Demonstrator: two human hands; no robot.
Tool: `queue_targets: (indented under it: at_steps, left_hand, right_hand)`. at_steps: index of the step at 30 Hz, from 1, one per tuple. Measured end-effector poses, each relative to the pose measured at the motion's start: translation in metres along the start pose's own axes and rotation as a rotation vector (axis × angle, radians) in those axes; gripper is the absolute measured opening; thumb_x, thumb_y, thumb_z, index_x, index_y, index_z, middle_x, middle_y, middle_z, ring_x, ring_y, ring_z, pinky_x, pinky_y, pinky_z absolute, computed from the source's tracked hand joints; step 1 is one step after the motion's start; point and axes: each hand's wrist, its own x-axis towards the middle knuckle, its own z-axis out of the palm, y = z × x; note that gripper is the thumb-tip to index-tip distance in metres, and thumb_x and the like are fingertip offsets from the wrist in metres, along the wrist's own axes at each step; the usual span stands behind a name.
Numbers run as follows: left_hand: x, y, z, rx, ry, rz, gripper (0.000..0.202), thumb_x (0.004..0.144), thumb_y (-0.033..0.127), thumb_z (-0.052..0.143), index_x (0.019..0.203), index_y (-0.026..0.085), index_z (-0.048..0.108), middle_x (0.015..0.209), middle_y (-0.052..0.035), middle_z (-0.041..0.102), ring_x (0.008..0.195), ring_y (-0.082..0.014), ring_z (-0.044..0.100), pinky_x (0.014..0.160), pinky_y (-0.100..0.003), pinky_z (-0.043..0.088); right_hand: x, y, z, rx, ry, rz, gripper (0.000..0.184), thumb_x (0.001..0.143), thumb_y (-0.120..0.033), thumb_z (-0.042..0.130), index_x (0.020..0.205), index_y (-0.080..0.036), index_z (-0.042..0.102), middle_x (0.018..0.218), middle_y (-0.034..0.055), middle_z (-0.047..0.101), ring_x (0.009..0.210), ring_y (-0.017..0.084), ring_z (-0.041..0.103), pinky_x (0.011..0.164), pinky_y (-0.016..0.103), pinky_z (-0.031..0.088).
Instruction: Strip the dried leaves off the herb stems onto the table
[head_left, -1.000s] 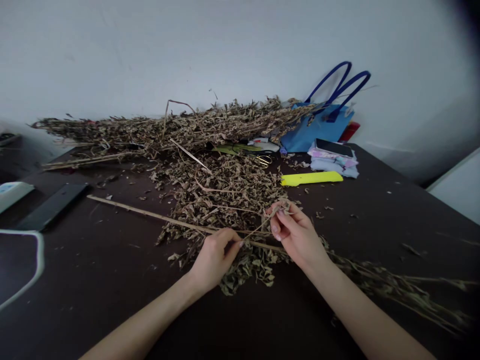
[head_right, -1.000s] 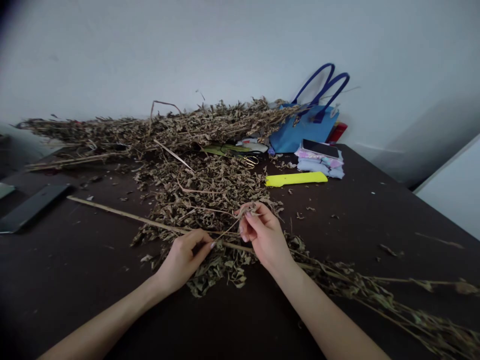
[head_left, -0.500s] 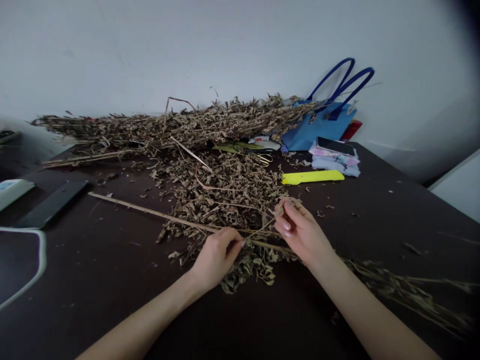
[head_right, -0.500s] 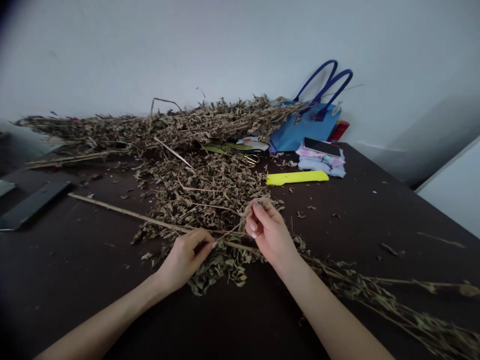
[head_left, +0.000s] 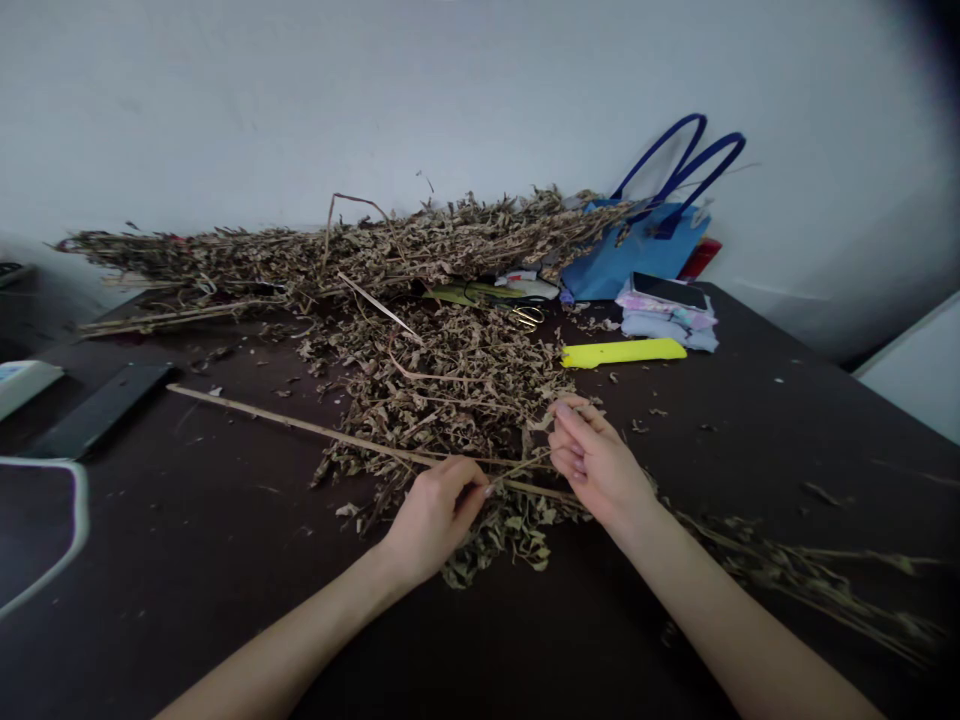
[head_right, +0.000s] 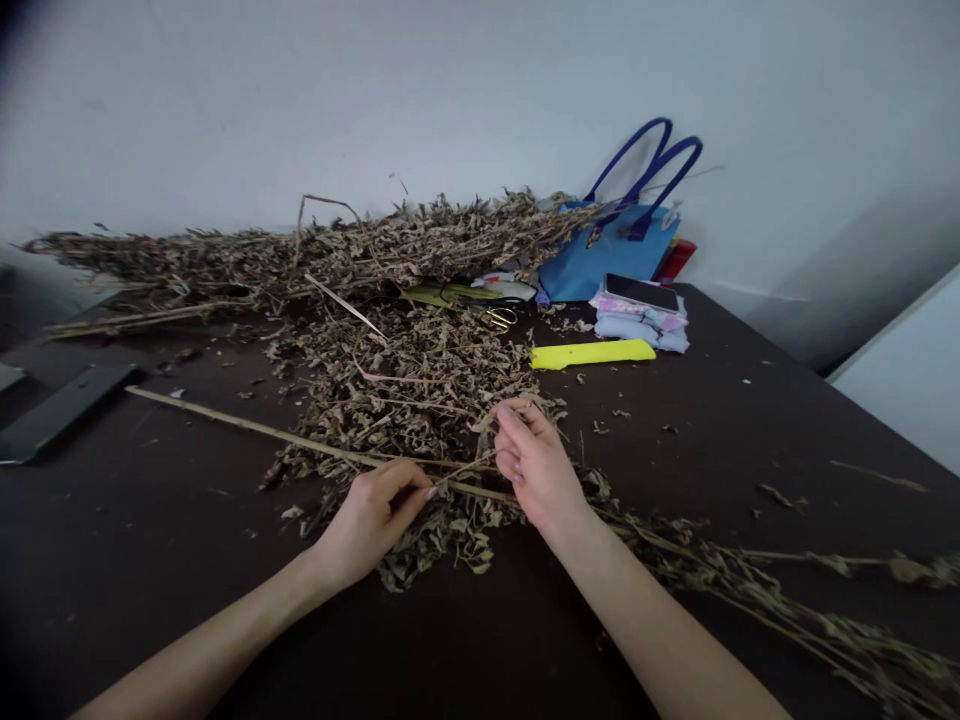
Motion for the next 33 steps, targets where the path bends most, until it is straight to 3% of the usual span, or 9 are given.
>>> queue_targets:
  at_steps: [4, 7, 12, 17, 22, 27, 33]
  left_hand:
    - [0.000, 0.000, 0.000, -0.003, 0.012, -0.011, 0.013, 0.085, 0.013, 0.044, 0.077, 0.017, 0.053, 0.076, -0.0025, 0.056, 0.071, -0.0134, 0.052, 0.066, -0.025, 0.041]
    - [0.000, 0.000, 0.000, -0.003, 0.015, -0.019, 0.013, 0.085, 0.013, 0.044, 0.077, 0.017, 0.054, 0.077, -0.0029, 0.057, 0.071, -0.0136, 0.052, 0.065, -0.025, 0.042]
    - [0.000, 0.000, 0.000, -0.016, 0.033, -0.023, 0.012, 0.085, 0.014, 0.046, 0.078, 0.017, 0.055, 0.077, -0.0027, 0.058, 0.072, -0.0137, 0.054, 0.066, -0.024, 0.042]
    - [0.000, 0.002, -0.002, -0.009, 0.065, -0.037, 0.011, 0.085, 0.017, 0.047, 0.079, 0.017, 0.056, 0.074, -0.0022, 0.057, 0.069, -0.0132, 0.054, 0.064, -0.023, 0.043]
    - [0.001, 0.002, -0.003, -0.003, 0.087, -0.030, 0.012, 0.085, 0.019, 0.048, 0.078, 0.016, 0.057, 0.073, -0.0024, 0.059, 0.065, -0.0125, 0.054, 0.062, -0.024, 0.043]
    - [0.001, 0.002, -0.003, 0.004, 0.090, -0.033, 0.011, 0.084, 0.017, 0.049, 0.077, 0.016, 0.057, 0.072, -0.0018, 0.058, 0.066, -0.0123, 0.053, 0.063, -0.024, 0.043]
    - [0.000, 0.004, -0.003, -0.027, 0.036, -0.020, 0.009, 0.084, 0.016, 0.050, 0.081, 0.017, 0.059, 0.077, -0.0023, 0.061, 0.071, -0.0130, 0.056, 0.067, -0.024, 0.044]
  right_hand:
    - [0.004, -0.006, -0.005, -0.064, 0.009, -0.041, 0.014, 0.076, -0.031, 0.063, 0.083, -0.022, 0.057, 0.064, -0.0047, 0.052, 0.040, 0.003, 0.034, 0.034, 0.017, 0.026]
    - [0.004, -0.011, -0.007, -0.148, -0.014, -0.070, 0.016, 0.079, -0.032, 0.060, 0.091, -0.021, 0.060, 0.083, 0.0016, 0.061, 0.048, 0.005, 0.044, 0.041, 0.020, 0.037]
    - [0.001, -0.015, -0.008, -0.306, -0.023, -0.109, 0.029, 0.082, -0.035, 0.057, 0.108, -0.021, 0.056, 0.109, 0.0093, 0.059, 0.053, 0.007, 0.050, 0.046, 0.025, 0.045]
    - [-0.002, -0.018, -0.008, -0.434, -0.026, -0.165, 0.038, 0.081, -0.032, 0.058, 0.118, -0.025, 0.051, 0.125, 0.0096, 0.050, 0.055, 0.007, 0.052, 0.048, 0.026, 0.049]
    - [-0.009, -0.020, -0.001, -0.345, -0.109, -0.153, 0.027, 0.085, -0.035, 0.051, 0.108, -0.023, 0.058, 0.117, 0.0082, 0.055, 0.053, 0.006, 0.046, 0.044, 0.023, 0.043]
    - [-0.015, -0.019, 0.006, -0.261, -0.253, -0.100, 0.020, 0.088, -0.036, 0.047, 0.094, -0.022, 0.061, 0.090, 0.0033, 0.060, 0.050, 0.006, 0.044, 0.042, 0.022, 0.040]
    - [-0.014, -0.014, 0.007, -0.193, -0.209, -0.103, 0.014, 0.087, -0.032, 0.052, 0.084, -0.022, 0.060, 0.062, -0.0045, 0.042, 0.044, 0.005, 0.037, 0.040, 0.020, 0.029]
